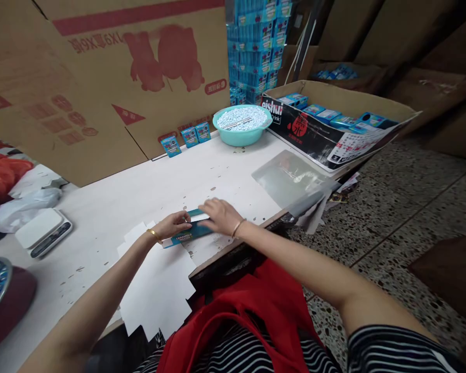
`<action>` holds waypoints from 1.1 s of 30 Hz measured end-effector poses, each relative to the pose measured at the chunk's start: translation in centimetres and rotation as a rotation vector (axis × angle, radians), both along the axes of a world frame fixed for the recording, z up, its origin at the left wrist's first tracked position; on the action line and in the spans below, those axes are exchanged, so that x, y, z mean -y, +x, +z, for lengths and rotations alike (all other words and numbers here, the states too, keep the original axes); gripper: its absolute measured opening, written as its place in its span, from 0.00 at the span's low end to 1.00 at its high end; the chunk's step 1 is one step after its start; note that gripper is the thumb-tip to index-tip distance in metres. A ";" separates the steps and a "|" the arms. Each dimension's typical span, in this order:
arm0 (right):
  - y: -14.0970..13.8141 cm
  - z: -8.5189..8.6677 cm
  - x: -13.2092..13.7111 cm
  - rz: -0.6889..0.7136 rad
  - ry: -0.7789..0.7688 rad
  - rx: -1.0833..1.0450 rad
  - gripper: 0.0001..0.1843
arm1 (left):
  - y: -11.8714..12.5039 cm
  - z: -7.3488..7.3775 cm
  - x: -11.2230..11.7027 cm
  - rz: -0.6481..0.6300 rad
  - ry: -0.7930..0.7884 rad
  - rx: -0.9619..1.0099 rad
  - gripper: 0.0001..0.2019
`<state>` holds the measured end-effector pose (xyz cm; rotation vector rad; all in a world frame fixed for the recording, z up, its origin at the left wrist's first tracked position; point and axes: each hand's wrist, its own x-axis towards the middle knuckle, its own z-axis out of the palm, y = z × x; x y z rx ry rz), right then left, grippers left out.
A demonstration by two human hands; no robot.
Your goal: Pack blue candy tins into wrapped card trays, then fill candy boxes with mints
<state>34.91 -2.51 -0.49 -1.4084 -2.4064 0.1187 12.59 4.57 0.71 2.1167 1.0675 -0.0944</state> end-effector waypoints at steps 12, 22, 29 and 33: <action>-1.2 -6.2 2.9 -0.102 0.176 0.162 0.12 | -2.1 -3.3 4.2 -0.303 0.762 -0.106 0.16; -1.3 -5.2 2.4 -0.112 -0.051 0.181 0.05 | -1.0 -3.2 4.4 -0.131 0.493 -0.132 0.08; -1.2 -3.9 1.4 -0.123 -0.266 0.141 0.10 | 0.3 -1.2 1.6 -0.152 0.136 -0.243 0.12; -1.1 -3.2 0.6 -0.110 -0.412 0.150 0.14 | 0.6 -0.7 0.5 -0.161 0.065 -0.269 0.13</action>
